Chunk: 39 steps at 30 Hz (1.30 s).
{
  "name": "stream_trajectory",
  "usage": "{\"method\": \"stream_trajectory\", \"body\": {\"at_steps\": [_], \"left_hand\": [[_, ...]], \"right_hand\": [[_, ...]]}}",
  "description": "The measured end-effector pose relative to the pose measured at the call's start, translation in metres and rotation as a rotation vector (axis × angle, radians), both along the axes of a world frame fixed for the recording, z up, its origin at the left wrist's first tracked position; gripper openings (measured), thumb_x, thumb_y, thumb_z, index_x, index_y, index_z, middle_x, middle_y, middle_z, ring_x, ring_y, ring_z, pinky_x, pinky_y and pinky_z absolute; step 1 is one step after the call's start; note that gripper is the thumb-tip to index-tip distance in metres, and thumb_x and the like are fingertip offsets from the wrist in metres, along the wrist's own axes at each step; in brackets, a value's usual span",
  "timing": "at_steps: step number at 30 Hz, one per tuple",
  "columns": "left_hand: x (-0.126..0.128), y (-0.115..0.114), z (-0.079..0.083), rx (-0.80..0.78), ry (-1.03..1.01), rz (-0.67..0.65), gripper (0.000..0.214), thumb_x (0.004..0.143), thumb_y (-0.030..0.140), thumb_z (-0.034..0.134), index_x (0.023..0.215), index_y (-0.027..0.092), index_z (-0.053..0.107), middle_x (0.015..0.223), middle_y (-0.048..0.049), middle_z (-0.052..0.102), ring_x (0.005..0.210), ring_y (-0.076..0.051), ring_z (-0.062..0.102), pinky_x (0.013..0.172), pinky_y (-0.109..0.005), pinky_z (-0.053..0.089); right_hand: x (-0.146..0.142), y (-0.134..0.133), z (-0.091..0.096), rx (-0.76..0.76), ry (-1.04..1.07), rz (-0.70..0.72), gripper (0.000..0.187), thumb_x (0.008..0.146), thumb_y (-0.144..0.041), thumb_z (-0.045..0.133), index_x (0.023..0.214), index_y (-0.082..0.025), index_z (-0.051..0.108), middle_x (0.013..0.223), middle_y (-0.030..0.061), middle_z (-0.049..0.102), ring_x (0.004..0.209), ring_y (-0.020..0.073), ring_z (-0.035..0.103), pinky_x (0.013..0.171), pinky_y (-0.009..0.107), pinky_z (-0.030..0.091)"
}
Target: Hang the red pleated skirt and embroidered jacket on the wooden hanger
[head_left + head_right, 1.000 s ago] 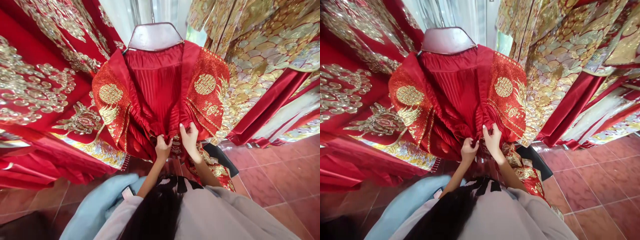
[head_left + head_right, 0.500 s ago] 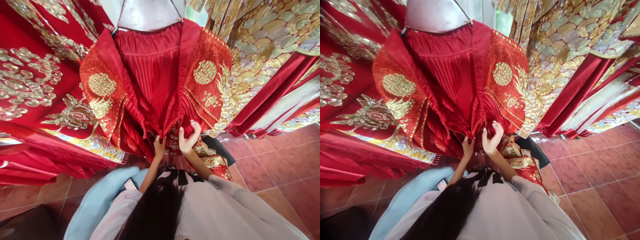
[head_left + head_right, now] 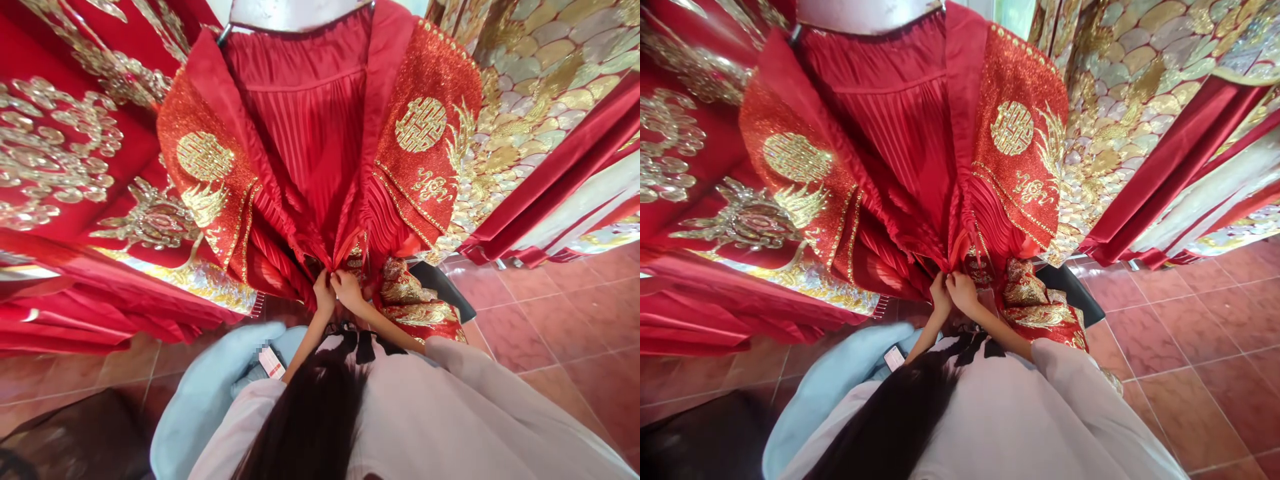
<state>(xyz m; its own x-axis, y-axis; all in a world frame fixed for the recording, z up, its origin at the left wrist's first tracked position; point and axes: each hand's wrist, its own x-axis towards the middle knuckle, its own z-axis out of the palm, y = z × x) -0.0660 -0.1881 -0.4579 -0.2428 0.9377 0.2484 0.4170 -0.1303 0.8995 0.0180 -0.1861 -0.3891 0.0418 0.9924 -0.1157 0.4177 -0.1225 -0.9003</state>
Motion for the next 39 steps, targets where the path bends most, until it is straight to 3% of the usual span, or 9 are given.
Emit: {"method": "stream_trajectory", "body": {"at_steps": [4,10,13,17,22,28,33,36,39], "left_hand": [[-0.002,0.001,-0.001,0.045,0.025,-0.019,0.016,0.083,0.018,0.045,0.074,0.015,0.058,0.072,-0.0063,0.062,0.071,-0.017,0.060,0.070,-0.028,0.049],[-0.003,0.006,0.010,0.108,0.086,-0.039,0.020,0.087,0.023,0.044,0.081,0.015,0.061,0.080,-0.0089,0.062,0.080,-0.019,0.061,0.079,-0.032,0.049],[-0.002,0.009,0.025,0.158,0.121,0.017,0.019,0.083,0.028,0.052,0.090,0.013,0.061,0.093,-0.0133,0.060,0.093,-0.024,0.058,0.088,-0.038,0.046],[0.003,0.027,0.058,0.235,0.283,0.180,0.030,0.077,0.030,0.059,0.099,0.009,0.057,0.103,-0.0193,0.055,0.104,-0.030,0.052,0.094,-0.045,0.039],[0.004,0.060,0.088,0.182,0.425,0.065,0.012,0.079,0.016,0.052,0.067,0.016,0.055,0.069,-0.0094,0.056,0.077,-0.025,0.056,0.078,-0.036,0.043],[0.006,0.057,0.085,0.177,0.372,0.053,0.011,0.079,0.011,0.049,0.071,0.015,0.055,0.067,-0.0064,0.058,0.062,-0.018,0.056,0.061,-0.026,0.041],[0.013,0.049,0.083,0.214,0.274,0.048,0.025,0.086,0.016,0.042,0.062,0.017,0.047,0.058,-0.0025,0.053,0.055,-0.014,0.052,0.057,-0.024,0.039],[0.010,0.048,0.083,0.238,0.237,0.006,0.030,0.086,0.018,0.041,0.056,0.018,0.042,0.052,-0.0012,0.048,0.051,-0.013,0.049,0.055,-0.024,0.039],[0.003,0.046,0.083,0.255,0.216,-0.035,0.028,0.084,0.020,0.043,0.056,0.017,0.046,0.052,-0.0016,0.049,0.050,-0.013,0.049,0.054,-0.024,0.039]], "right_hand": [[-0.008,0.006,0.015,-0.074,0.241,0.016,0.027,0.079,-0.022,0.038,0.054,-0.017,0.043,0.043,-0.0052,0.033,0.041,0.0070,0.032,0.046,0.020,0.028],[-0.003,0.032,0.091,0.056,0.616,-0.003,0.029,0.079,-0.037,0.042,0.059,-0.017,0.046,0.045,-0.0080,0.030,0.038,0.0036,0.020,0.042,0.019,0.020],[-0.002,0.034,0.111,0.155,0.774,0.012,0.030,0.076,-0.040,0.052,0.059,-0.016,0.051,0.042,-0.0082,0.030,0.038,0.0031,0.021,0.042,0.019,0.019],[-0.007,0.027,0.107,0.146,0.763,0.025,0.031,0.076,-0.040,0.053,0.057,-0.016,0.053,0.041,-0.0074,0.032,0.039,0.0042,0.026,0.043,0.020,0.021],[-0.009,0.030,0.101,0.144,0.820,0.030,0.025,0.074,-0.033,0.054,0.057,-0.016,0.054,0.041,-0.0073,0.034,0.040,0.0040,0.027,0.043,0.020,0.021],[-0.013,0.043,0.119,-0.059,0.988,-0.073,0.019,0.075,-0.015,0.046,0.055,-0.017,0.047,0.038,-0.0094,0.026,0.034,0.0033,0.019,0.038,0.020,0.012],[-0.018,0.043,0.141,0.019,0.974,-0.084,0.021,0.076,-0.017,0.046,0.055,-0.017,0.047,0.039,-0.0090,0.027,0.035,0.0033,0.020,0.038,0.019,0.013],[-0.014,0.041,0.135,0.169,0.777,-0.034,0.024,0.078,-0.025,0.046,0.056,-0.016,0.050,0.042,-0.0072,0.031,0.037,0.0045,0.026,0.041,0.019,0.020],[-0.009,0.038,0.120,0.347,0.354,-0.033,0.031,0.083,-0.034,0.045,0.061,-0.016,0.056,0.048,-0.0028,0.043,0.045,0.0077,0.038,0.048,0.021,0.029]]}}
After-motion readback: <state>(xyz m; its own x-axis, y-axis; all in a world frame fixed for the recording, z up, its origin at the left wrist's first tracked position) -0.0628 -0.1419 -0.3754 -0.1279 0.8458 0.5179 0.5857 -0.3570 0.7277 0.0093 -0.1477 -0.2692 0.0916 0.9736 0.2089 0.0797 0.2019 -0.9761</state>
